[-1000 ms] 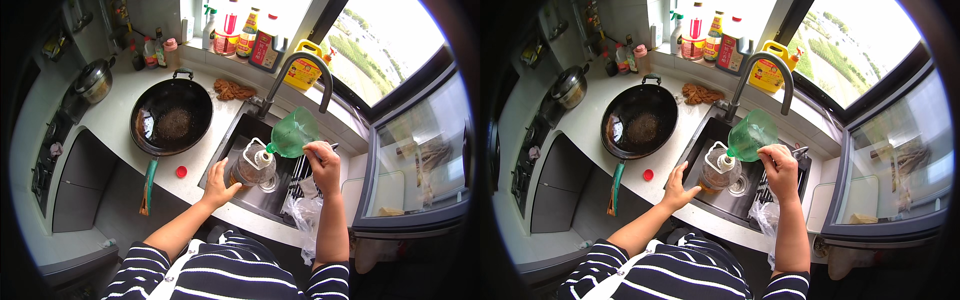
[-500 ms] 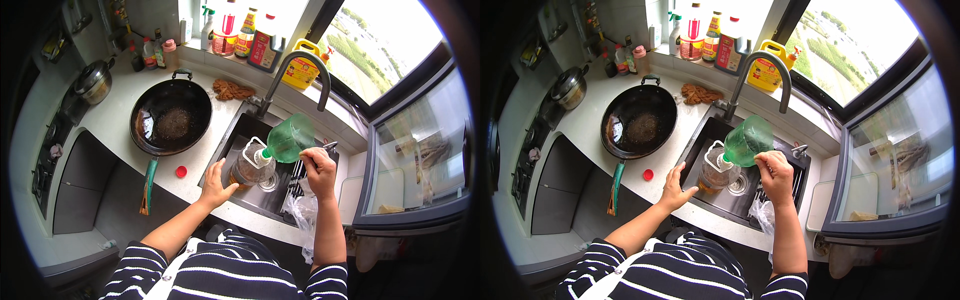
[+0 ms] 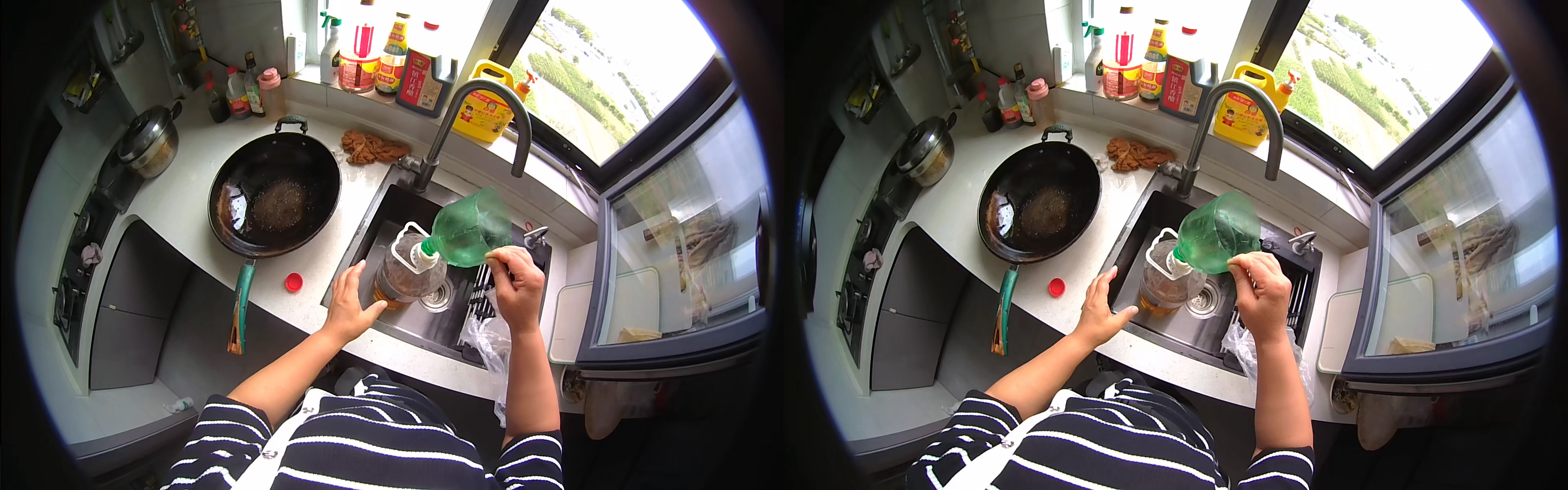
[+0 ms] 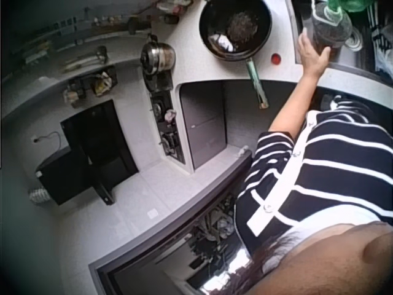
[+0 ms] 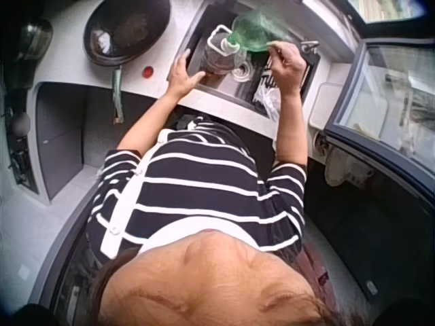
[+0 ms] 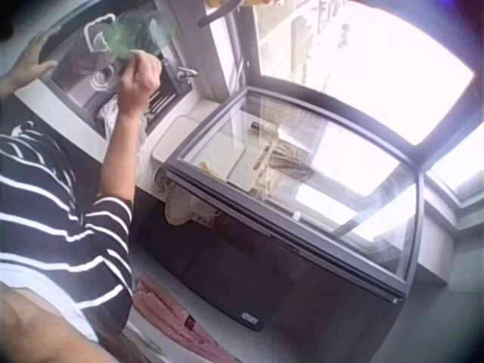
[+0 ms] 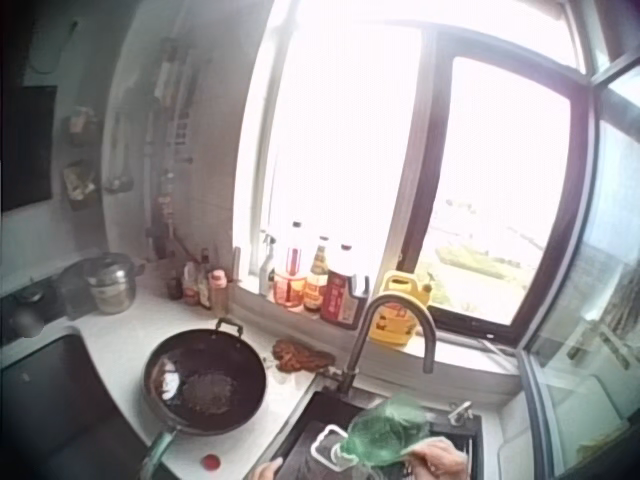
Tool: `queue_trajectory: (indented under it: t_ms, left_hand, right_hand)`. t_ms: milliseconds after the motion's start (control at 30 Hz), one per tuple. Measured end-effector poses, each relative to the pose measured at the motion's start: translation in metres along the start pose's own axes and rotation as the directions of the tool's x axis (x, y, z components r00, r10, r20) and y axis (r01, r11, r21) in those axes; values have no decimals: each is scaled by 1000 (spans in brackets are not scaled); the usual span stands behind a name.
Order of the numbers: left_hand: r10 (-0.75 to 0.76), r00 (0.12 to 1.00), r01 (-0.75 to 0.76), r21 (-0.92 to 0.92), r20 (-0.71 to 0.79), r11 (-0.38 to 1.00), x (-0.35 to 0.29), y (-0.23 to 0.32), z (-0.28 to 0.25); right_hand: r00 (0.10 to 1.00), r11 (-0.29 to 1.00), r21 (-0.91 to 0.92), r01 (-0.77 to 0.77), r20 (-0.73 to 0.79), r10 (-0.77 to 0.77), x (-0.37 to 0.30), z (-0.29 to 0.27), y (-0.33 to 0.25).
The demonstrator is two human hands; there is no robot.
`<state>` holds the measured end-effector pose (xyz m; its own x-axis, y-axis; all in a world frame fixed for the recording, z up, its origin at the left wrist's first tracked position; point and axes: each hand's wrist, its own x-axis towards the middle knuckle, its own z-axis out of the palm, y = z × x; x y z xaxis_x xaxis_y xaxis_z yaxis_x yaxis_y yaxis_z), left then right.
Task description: The person cleans a kitchen sink area and a gas stovetop. They first handle a plastic bag and a green funnel at the sink, then pick up a wok to pour out residual oil into the sink. Finally, they use a cloth to wipe the surface of the gas stovetop and the burner grates.
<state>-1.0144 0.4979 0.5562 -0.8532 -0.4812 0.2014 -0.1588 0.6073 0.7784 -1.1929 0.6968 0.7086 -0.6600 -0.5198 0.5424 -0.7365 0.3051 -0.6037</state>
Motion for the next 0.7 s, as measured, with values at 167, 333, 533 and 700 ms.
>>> queue_trajectory:
  t_ms: [167,333,533,700]
  left_hand:
    - [-6,1000,6,-10,9,1000,-1,0,1]
    - [9,1000,-9,-20,6,1000,-3,-2,3]
    - [13,1000,-13,-44,19,999,-5,2,2]
    - [15,998,-11,-60,57,998,-7,1,5]
  right_hand:
    - [1000,1000,-28,-2,18,3,-2,0,7]
    - [998,998,-31,51,38,-50,-5,0,2]
    - [927,943,-82,323,227,-298,-18,3,-6]
    - [890,896,-157,414,277,-363,-41,5,-11]
